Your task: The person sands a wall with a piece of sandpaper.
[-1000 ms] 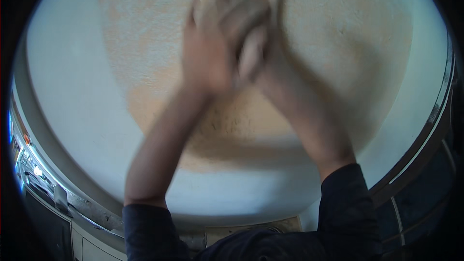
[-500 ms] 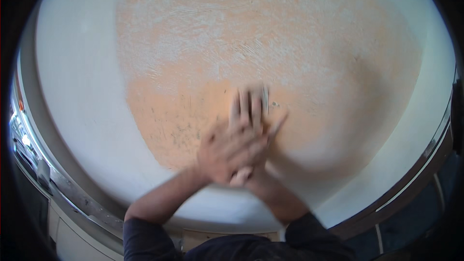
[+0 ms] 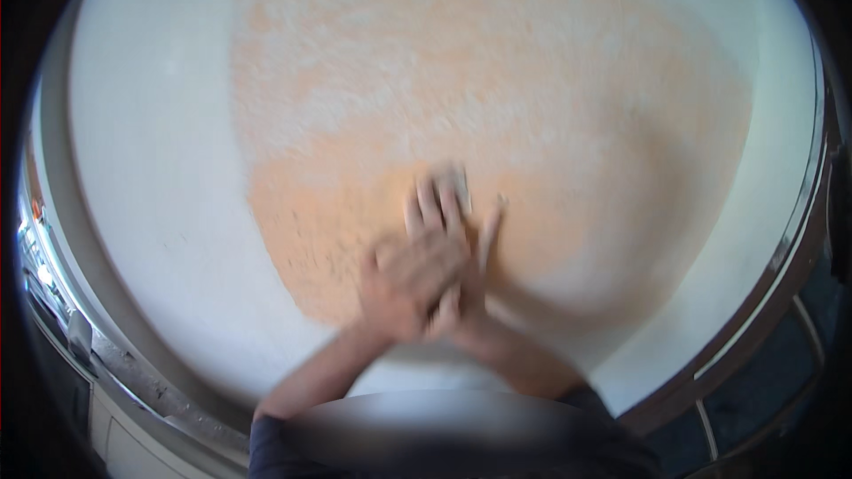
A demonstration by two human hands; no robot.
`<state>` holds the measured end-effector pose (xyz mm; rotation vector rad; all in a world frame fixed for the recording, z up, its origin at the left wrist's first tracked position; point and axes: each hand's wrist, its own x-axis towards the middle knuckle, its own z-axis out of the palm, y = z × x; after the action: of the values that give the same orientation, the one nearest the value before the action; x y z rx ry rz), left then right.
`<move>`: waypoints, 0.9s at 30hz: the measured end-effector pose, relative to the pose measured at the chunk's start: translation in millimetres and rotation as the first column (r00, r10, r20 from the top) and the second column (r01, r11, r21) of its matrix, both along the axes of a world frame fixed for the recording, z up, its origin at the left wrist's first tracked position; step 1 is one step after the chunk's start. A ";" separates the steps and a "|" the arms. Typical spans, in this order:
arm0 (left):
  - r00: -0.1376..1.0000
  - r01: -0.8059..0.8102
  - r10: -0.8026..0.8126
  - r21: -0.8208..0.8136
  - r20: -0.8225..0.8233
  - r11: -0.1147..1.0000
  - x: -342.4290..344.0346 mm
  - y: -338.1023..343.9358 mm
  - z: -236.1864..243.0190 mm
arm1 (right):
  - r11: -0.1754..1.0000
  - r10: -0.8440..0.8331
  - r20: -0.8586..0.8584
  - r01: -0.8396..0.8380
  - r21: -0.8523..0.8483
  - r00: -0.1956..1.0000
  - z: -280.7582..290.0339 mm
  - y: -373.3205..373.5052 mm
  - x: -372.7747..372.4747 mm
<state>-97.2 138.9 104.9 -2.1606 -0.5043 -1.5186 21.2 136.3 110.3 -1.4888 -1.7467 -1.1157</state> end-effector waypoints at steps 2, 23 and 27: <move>0.994 0.113 -0.113 0.027 -0.008 0.993 2.1 -4.9 -10.3 | 0.995 0.005 -0.030 -0.002 0.103 1.000 -13.8 -9.4 -2.8; 0.991 0.027 -0.006 0.148 -0.137 0.989 -74.8 39.9 -39.9 | 0.931 0.289 0.281 -0.200 -0.307 0.915 -38.4 -3.8 -35.9; 0.993 -0.085 0.102 0.239 -0.059 0.967 -172.2 88.2 90.8 | 0.846 0.509 0.196 -0.445 -0.294 0.838 59.8 2.5 -85.4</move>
<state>-269.4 227.1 195.7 -1.9711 -0.3746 -1.3715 -64.3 138.8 170.1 -0.9513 -2.3475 -0.8876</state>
